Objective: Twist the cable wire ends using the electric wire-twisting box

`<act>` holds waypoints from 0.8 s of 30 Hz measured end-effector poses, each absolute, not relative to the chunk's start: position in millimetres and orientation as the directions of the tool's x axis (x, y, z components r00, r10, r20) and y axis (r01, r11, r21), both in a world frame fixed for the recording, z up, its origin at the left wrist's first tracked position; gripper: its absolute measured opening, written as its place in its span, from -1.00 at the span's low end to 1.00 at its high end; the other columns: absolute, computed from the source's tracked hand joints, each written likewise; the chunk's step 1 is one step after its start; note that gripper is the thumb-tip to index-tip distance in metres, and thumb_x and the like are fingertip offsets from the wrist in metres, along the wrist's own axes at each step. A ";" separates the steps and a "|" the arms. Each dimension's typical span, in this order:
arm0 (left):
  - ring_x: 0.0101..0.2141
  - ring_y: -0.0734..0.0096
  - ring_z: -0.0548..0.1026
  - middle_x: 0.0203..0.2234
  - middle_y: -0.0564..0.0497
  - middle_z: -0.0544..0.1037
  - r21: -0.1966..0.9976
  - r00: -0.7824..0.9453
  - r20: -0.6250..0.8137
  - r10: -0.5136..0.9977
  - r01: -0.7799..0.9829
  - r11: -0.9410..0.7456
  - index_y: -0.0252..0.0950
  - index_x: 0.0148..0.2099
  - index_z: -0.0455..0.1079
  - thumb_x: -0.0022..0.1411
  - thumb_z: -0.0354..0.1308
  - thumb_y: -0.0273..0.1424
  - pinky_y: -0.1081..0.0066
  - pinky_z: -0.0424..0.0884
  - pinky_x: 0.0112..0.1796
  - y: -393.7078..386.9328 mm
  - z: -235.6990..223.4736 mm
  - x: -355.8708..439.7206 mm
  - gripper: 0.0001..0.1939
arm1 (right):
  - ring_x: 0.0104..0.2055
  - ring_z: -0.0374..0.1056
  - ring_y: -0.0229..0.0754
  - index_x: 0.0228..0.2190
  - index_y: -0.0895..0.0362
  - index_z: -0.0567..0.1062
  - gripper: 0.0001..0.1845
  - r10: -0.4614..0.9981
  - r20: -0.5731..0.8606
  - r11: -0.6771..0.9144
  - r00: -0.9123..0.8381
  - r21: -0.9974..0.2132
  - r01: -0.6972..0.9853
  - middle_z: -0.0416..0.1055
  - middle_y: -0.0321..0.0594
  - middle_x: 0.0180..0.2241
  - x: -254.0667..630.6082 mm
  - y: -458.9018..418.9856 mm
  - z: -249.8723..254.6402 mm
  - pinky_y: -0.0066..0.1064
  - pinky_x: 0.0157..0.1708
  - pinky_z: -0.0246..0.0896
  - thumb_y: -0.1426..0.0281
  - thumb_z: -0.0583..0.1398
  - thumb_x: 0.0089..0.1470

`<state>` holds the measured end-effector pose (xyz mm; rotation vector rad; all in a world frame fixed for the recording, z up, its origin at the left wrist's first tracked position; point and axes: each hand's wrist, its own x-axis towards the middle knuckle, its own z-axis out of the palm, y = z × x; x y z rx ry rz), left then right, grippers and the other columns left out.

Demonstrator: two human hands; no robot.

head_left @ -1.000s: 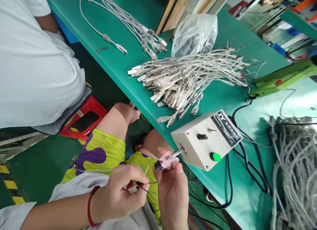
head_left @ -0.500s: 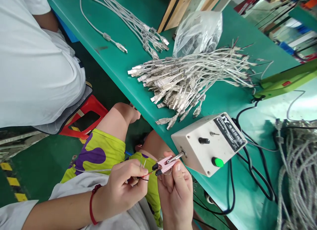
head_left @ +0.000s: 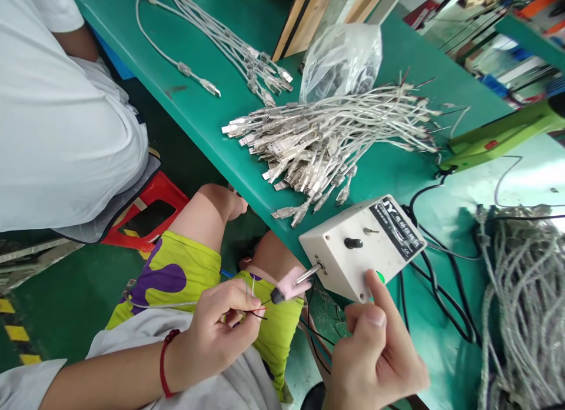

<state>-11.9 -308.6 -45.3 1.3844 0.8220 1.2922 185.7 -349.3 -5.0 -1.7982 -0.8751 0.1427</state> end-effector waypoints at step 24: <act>-0.54 0.42 0.47 -0.46 0.11 0.60 0.867 0.299 0.487 0.821 -0.056 -0.495 -0.12 -0.01 0.42 0.31 0.22 -0.72 0.47 0.38 -0.46 -309.1 -27.8 -32.1 -0.62 | -0.43 0.36 -0.25 -0.28 0.03 0.82 -0.73 0.884 -0.370 -0.244 0.284 -0.886 -0.395 0.56 -0.24 -0.45 117.9 -381.3 -18.8 -0.46 -0.37 0.35 0.09 0.55 0.25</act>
